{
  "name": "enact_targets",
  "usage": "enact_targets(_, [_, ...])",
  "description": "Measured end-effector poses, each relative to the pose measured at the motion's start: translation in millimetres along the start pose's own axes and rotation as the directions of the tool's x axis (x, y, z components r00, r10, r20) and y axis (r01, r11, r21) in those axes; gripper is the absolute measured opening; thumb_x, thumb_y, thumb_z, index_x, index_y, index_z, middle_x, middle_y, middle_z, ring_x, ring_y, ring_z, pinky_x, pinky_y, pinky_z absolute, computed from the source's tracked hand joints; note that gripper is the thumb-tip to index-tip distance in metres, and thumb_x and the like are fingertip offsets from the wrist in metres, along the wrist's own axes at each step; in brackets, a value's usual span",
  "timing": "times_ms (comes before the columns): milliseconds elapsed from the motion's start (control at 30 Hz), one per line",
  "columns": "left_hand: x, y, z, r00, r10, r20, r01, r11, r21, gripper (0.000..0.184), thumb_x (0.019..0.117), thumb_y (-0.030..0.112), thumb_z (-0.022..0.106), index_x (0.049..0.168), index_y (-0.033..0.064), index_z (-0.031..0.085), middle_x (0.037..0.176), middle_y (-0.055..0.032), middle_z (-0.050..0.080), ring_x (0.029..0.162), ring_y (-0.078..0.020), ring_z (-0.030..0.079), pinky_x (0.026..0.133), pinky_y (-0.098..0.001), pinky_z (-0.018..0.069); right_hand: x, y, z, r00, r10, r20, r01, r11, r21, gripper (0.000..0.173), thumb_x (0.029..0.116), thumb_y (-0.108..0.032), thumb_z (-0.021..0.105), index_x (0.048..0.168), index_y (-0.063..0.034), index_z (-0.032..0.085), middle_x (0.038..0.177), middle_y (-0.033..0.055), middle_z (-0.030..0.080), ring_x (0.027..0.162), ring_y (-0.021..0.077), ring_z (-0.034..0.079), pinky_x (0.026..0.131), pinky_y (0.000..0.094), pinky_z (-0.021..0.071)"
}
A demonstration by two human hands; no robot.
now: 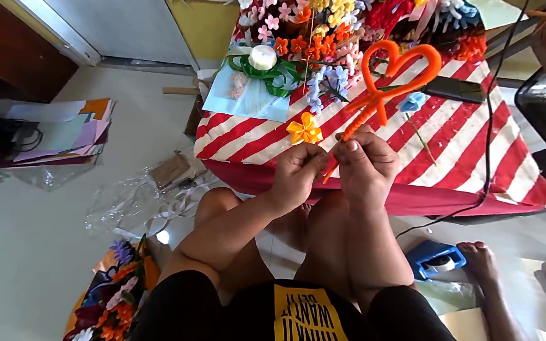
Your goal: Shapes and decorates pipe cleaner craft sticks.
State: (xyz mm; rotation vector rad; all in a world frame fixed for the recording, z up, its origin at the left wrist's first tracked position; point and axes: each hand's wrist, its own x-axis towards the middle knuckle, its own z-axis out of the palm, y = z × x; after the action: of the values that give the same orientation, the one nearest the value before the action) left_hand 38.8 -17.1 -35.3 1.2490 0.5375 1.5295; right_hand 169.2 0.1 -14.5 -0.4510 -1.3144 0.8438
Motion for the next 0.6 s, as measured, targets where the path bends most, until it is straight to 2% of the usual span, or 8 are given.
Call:
enact_targets(167, [-1.7,-1.0,5.2,0.999,0.02,0.028,-0.02,1.0,-0.006,0.017,0.103,0.003,0.051,0.094,0.0071,0.064,0.072,0.006,0.061,0.058,0.0035,0.051,0.054,-0.0131,0.0436,-0.6,-1.9,-0.6,1.0,0.001,0.015,-0.002,0.999,0.04,0.014,0.1019,-0.015,0.061,0.1,-0.0163,0.075,0.092,-0.0089,0.064,0.075,-0.0003,0.059,0.067,0.017,0.0525])
enact_targets(333, [-1.6,-2.0,7.6,0.996,0.035,0.079,-0.033,0.999,-0.031,0.02,0.1038,0.002,0.048,0.093,0.0076,0.063,0.074,0.0054,0.063,0.059,0.0038,0.052,0.055,-0.0129,0.0441,0.7,-4.4,-5.5,0.999,-0.041,0.017,0.041,0.998,-0.044,0.011,0.1017,-0.017,0.063,0.101,-0.0185,0.074,0.094,-0.0106,0.064,0.082,-0.0006,0.06,0.07,0.0166,0.0528])
enact_targets(600, [2.6,-10.6,5.6,0.984,-0.061,0.169,0.094,0.977,-0.189,0.019,0.1049,0.007,0.05,0.095,0.0129,0.064,0.073,0.0068,0.062,0.06,0.004,0.051,0.055,-0.0125,0.0413,-0.3,-2.8,-4.9,0.999,-0.042,-0.006,0.042,0.999,-0.013,0.007,0.1001,-0.016,0.064,0.099,-0.0186,0.07,0.092,-0.0092,0.064,0.08,0.0007,0.062,0.069,0.018,0.0545])
